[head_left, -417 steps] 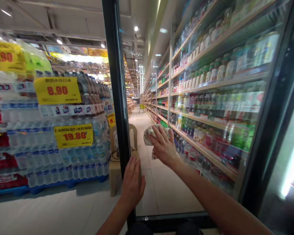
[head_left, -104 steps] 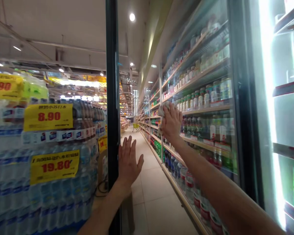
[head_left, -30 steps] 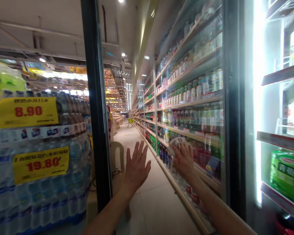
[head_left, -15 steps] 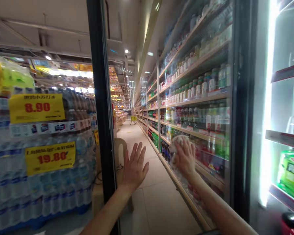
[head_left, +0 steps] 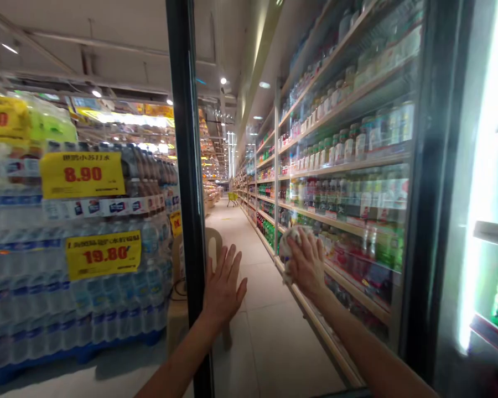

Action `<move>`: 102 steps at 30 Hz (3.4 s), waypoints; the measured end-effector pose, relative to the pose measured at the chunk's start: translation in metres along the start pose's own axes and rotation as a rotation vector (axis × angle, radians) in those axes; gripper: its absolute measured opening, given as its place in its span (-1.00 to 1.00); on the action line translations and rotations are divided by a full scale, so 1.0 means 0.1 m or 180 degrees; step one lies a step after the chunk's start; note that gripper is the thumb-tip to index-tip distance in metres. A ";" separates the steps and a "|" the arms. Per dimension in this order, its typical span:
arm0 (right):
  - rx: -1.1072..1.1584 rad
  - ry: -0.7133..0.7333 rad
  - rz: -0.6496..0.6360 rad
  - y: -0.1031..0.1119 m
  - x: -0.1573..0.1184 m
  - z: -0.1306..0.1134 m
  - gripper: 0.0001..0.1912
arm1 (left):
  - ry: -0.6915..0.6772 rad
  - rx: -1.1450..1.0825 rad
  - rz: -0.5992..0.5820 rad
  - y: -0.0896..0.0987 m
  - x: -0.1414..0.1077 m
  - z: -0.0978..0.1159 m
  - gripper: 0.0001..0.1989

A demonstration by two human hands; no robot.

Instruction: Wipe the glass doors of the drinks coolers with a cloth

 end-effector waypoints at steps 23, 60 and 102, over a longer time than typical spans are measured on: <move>0.0290 0.0901 -0.0579 -0.12 -0.48 -0.57 -0.59 | 0.0042 0.0048 -0.0235 0.02 -0.34 0.03 -0.33; -0.0083 0.0127 -0.0204 0.02 -0.25 0.06 -0.53 | 0.0034 -0.0385 -0.0239 -0.07 -0.13 0.30 -0.44; -0.0859 -0.0675 -0.0713 0.27 -1.48 0.96 -0.35 | -0.0500 -0.0542 -0.0661 -0.46 -0.31 1.07 -0.45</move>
Point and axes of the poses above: each hand's wrist, its own x-axis towards the middle knuckle, its own y-axis out of the back of the hand, z = x × y, the point moved 7 cm from there along x, towards the middle knuckle, and after that the axes turned 2 degrees about x, right-handed, at the moved point
